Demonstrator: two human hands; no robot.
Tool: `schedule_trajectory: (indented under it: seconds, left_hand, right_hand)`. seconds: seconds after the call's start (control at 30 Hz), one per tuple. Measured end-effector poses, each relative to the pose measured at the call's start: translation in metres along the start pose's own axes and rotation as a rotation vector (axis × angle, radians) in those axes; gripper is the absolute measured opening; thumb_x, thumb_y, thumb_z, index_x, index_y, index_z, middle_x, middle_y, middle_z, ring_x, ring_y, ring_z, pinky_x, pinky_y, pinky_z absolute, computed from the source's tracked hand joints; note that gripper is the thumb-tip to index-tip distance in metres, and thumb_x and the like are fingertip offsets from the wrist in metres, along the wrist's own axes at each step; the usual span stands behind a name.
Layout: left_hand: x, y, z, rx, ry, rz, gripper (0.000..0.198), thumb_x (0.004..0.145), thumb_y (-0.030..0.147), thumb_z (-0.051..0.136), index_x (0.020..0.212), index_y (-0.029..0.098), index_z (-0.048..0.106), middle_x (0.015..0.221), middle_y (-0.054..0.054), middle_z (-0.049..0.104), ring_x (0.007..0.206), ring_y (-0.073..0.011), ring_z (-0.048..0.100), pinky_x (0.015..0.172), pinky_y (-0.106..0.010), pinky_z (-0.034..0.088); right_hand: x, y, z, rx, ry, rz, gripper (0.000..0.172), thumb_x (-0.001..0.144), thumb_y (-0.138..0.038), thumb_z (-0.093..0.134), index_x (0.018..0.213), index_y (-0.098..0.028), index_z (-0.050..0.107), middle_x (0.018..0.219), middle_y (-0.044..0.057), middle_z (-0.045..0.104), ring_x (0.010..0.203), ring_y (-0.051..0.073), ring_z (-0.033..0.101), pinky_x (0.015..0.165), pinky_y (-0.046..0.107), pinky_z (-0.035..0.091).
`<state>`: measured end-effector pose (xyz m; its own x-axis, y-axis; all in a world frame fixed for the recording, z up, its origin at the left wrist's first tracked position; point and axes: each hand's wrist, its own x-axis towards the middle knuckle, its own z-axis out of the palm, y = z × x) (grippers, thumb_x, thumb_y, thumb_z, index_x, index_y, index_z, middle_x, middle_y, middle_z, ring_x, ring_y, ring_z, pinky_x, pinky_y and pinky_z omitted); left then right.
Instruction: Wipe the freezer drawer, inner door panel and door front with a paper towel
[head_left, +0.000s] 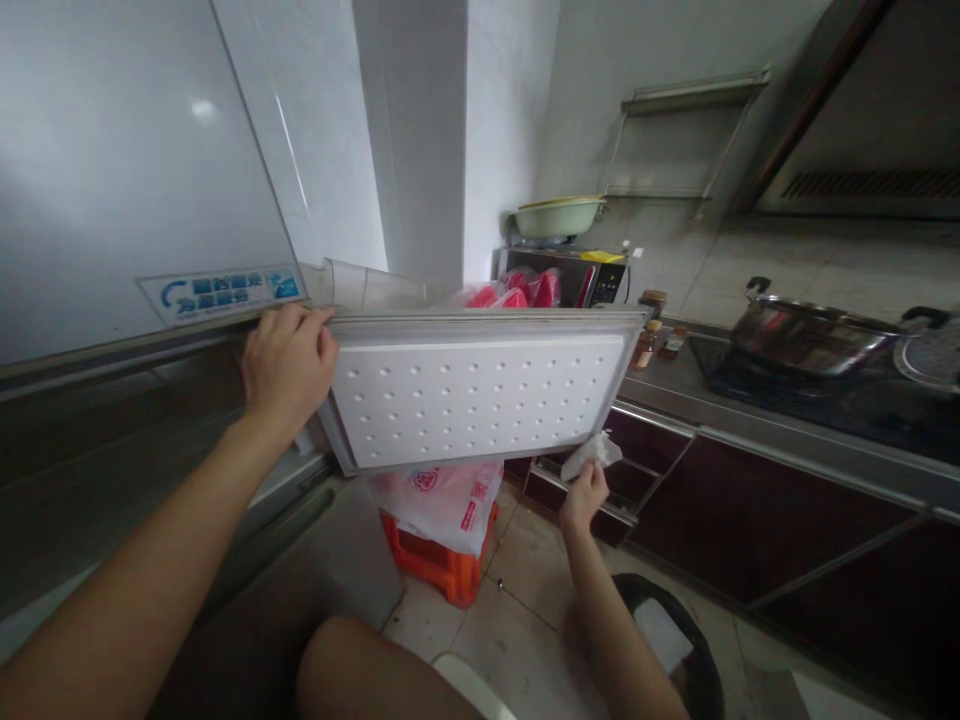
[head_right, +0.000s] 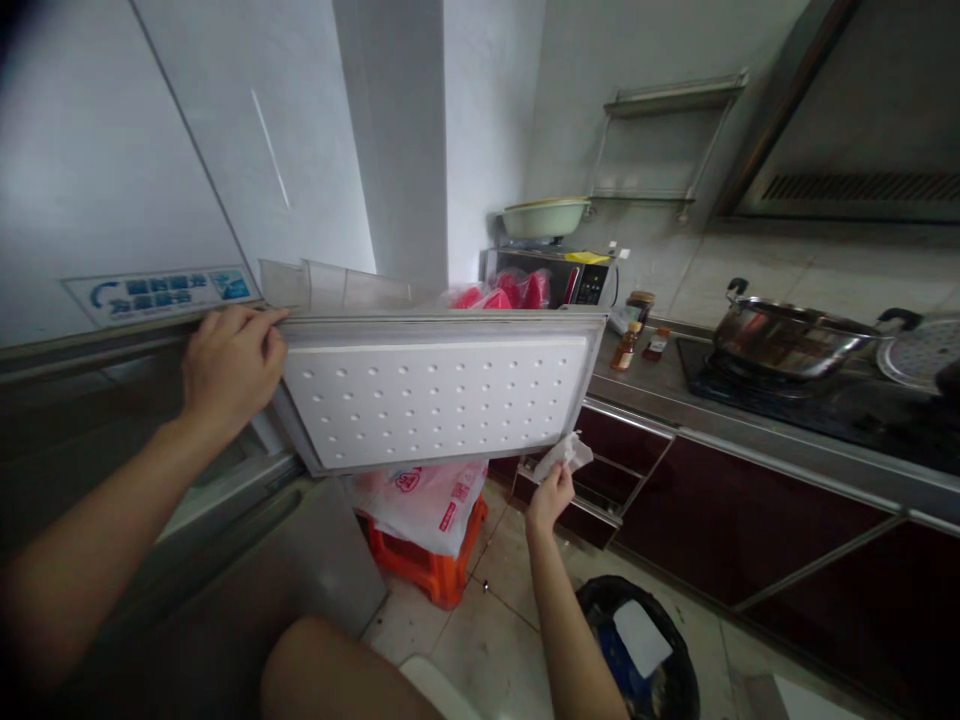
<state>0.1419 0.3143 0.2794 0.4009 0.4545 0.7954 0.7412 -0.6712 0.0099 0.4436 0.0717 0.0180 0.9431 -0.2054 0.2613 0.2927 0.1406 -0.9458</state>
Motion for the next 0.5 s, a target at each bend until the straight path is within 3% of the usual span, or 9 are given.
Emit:
schedule_trajectory:
  seconds: [0.1, 0.23, 0.5]
  left_hand:
    - [0.001, 0.0, 0.0, -0.018, -0.007, 0.0, 0.041, 0.091, 0.027, 0.033, 0.12, 0.016, 0.06, 0.107, -0.011, 0.062, 0.102, -0.0267, 0.052, 0.085, -0.037, 0.04]
    - [0.001, 0.0, 0.003, -0.045, 0.018, -0.01, 0.04, 0.09, 0.026, 0.035, 0.119, 0.018, 0.061, 0.106, -0.011, 0.062, 0.104, -0.0268, 0.053, 0.088, -0.038, 0.04]
    - [0.0, 0.004, 0.002, -0.064, 0.016, -0.032, 0.04, 0.09, 0.024, 0.034, 0.119, 0.016, 0.061, 0.106, -0.012, 0.062, 0.103, -0.0281, 0.052, 0.087, -0.041, 0.041]
  right_hand:
    - [-0.02, -0.001, 0.029, 0.022, -0.014, 0.035, 0.038, 0.08, -0.053, 0.048, 0.066, -0.017, 0.052, 0.058, -0.006, 0.045, 0.059, 0.01, 0.04, 0.06, 0.024, 0.036]
    - [-0.058, -0.007, 0.047, 0.07, -0.077, 0.096, 0.038, 0.081, -0.054, 0.045, 0.069, -0.019, 0.051, 0.059, -0.006, 0.046, 0.059, 0.011, 0.042, 0.06, 0.024, 0.037]
    - [-0.177, -0.024, 0.079, 0.133, -0.278, 0.206, 0.035, 0.083, -0.05, 0.048, 0.07, -0.019, 0.056, 0.064, -0.003, 0.052, 0.063, 0.013, 0.046, 0.063, 0.025, 0.039]
